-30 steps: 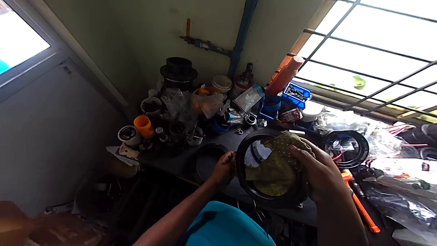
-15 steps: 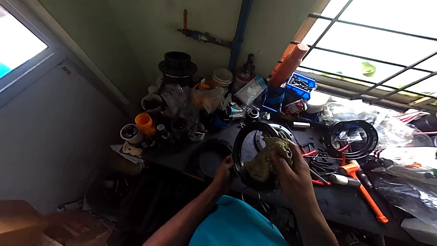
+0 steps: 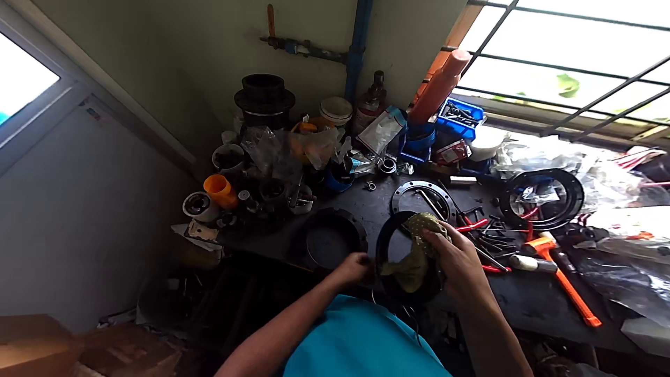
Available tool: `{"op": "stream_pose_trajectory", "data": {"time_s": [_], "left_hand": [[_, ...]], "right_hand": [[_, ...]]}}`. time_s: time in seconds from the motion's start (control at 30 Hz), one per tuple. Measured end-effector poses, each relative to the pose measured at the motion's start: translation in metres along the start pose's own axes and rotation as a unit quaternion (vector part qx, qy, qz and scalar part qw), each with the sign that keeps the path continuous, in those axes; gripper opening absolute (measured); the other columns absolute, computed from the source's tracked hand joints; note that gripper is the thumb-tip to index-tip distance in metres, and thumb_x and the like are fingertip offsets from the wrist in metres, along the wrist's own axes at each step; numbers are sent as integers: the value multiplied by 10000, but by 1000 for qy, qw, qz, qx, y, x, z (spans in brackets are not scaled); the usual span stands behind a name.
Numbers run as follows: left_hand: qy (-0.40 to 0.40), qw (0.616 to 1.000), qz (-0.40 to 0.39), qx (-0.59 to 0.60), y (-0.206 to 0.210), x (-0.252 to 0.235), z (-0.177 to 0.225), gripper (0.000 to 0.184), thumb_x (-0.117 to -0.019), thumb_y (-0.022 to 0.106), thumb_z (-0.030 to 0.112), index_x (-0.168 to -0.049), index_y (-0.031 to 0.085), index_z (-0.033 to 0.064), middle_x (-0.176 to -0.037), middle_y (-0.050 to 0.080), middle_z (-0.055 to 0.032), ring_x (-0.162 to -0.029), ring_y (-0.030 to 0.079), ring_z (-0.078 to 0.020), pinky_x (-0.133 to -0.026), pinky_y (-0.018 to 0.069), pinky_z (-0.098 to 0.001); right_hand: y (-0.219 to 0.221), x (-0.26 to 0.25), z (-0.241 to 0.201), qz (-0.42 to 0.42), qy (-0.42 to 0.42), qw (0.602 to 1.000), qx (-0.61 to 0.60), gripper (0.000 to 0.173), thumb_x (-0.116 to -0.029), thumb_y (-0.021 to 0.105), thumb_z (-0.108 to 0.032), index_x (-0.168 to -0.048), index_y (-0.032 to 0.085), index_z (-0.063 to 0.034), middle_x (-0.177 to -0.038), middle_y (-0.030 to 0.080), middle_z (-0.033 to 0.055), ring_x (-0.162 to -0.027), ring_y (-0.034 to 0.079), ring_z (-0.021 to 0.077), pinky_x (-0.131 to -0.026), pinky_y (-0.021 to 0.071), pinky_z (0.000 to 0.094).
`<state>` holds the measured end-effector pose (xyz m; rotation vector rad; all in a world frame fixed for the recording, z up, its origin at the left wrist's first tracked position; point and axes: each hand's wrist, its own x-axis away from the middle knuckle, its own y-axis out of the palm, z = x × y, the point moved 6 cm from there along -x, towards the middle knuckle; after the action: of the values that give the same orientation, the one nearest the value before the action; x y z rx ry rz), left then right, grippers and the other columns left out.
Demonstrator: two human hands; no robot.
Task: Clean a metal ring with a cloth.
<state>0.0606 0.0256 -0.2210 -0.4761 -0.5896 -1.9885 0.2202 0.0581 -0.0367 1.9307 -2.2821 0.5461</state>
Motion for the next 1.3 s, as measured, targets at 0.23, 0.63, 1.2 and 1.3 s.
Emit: {"op": "stream_pose_trajectory", "data": {"time_s": [0.23,0.63,1.2,1.3], "left_hand": [[-21,979,-180,-89,35,12,-19,224,-1033,579,114,-1199,609,-34,-1001,683,-109,-813,690,-152,-777,601,-346],[-8,999,36,11,-26,34,-32,224,-1053,560,143,-1204,597,-18,-978,709,-96,-790,714,-149,-741,612,-315],[-32,940,305,151,-79,95,-69,140,-1047,548,68,-1111,620,-34,-906,721,-123,-769,727,-194,-704,617,-331],[-37,930,331,156,-86,104,-76,150,-1047,544,63,-1118,620,-45,-906,720,-139,-766,726,-204,-701,617,-342]], "right_hand": [[-10,-49,6,48,-96,994,24,275,-993,590,-135,-1251,664,-76,-1027,701,48,-867,671,101,-777,573,341],[65,-174,66,-24,-135,955,262,445,-991,618,-170,-1421,586,-63,-1196,678,275,-1095,656,462,-932,475,688],[177,-261,73,11,51,997,60,746,-909,736,-151,-1537,345,-52,-1285,608,316,-1167,614,475,-957,496,636],[186,-264,75,11,76,995,67,756,-911,737,-138,-1545,330,-78,-1261,618,324,-1152,619,492,-935,503,646]]}}
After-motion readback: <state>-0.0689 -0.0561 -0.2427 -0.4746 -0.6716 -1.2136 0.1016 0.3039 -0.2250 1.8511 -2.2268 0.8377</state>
